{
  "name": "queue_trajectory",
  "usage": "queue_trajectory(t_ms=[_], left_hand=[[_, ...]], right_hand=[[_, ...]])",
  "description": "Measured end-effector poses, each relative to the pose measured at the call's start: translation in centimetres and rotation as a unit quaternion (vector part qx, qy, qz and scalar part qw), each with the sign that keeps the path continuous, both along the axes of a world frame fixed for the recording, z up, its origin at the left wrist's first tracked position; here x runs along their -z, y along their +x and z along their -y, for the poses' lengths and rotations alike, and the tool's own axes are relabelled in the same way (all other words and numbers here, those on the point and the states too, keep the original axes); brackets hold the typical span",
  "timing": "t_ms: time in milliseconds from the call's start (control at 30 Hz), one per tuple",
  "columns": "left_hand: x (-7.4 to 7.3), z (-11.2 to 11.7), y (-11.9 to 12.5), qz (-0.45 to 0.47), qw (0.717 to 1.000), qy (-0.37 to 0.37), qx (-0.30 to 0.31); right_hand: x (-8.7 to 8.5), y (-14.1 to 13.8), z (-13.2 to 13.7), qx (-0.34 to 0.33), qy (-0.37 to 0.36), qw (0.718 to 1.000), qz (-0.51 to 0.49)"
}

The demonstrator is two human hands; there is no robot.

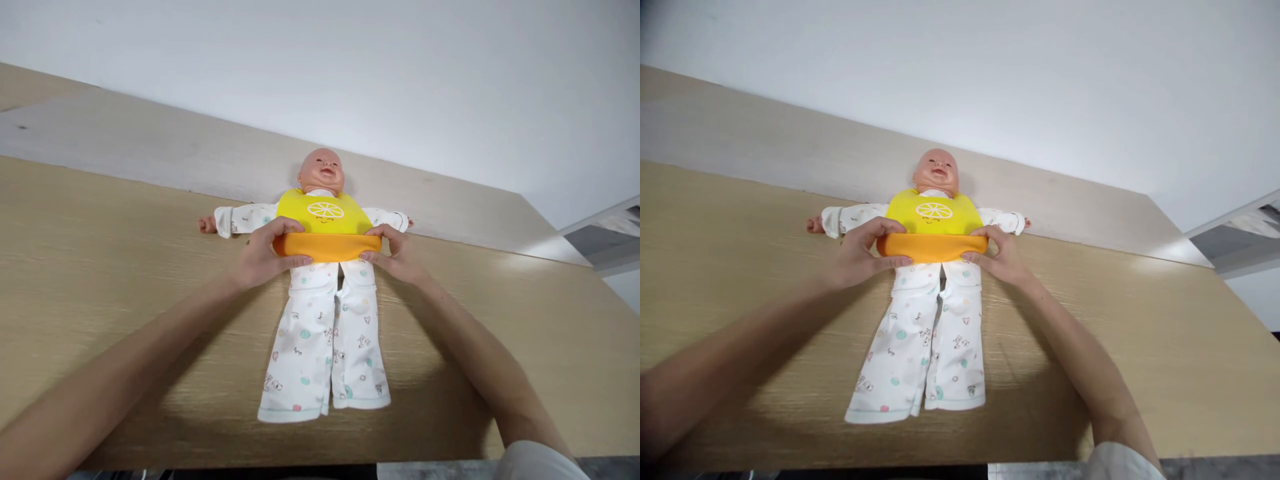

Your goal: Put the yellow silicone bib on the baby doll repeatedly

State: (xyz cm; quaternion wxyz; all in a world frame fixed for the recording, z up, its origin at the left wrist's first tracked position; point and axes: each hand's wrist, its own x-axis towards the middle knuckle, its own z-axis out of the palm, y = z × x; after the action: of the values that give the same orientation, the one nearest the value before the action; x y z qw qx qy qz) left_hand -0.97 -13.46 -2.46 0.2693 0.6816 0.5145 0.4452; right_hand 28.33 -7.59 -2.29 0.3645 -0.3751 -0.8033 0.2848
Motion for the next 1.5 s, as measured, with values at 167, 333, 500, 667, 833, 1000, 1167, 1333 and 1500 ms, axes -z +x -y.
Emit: queue_trajectory(t_ms=[167, 333, 500, 667, 833, 1000, 1167, 1333, 1500], left_hand=[[0.0, -0.4, -0.5, -0.006, 1.0, 0.027, -0.014], [-1.0, -0.3, -0.7, -0.038, 0.998, 0.042, -0.035], [-1.5, -0.1, -1.1, -0.088, 0.993, 0.062, -0.042], [-1.8, -0.1, -1.5, -0.135, 0.984, 0.079, -0.08], [-2.0, -0.2, -1.7, -0.168, 0.977, 0.094, -0.092], [-1.2, -0.6, -2.3, -0.156, 0.979, 0.095, -0.087], [-0.6, -0.8, -2.5, -0.133, 0.988, 0.07, -0.027], [-1.0, -0.5, -1.9, -0.128, 0.988, 0.08, -0.034], [0.3, -1.0, -1.8, -0.114, 0.974, 0.145, -0.135]], right_hand=[[-0.5, 0.0, -0.3, 0.0, 0.035, 0.999, 0.007], [-1.8, 0.3, -0.8, 0.018, 0.112, 0.991, 0.074], [-2.4, 0.3, -1.0, 0.028, 0.124, 0.985, 0.114], [-2.3, 0.4, -1.4, 0.037, 0.125, 0.988, 0.089], [-2.3, 0.9, -1.7, 0.053, 0.112, 0.99, 0.072], [-1.9, 1.1, -1.7, 0.052, 0.091, 0.992, 0.071], [-1.0, 1.6, -1.7, 0.013, 0.055, 0.997, 0.056], [-0.7, 2.1, -1.9, -0.039, -0.022, 0.999, 0.023], [-1.1, 2.4, -2.6, -0.042, -0.078, 0.995, -0.048]])
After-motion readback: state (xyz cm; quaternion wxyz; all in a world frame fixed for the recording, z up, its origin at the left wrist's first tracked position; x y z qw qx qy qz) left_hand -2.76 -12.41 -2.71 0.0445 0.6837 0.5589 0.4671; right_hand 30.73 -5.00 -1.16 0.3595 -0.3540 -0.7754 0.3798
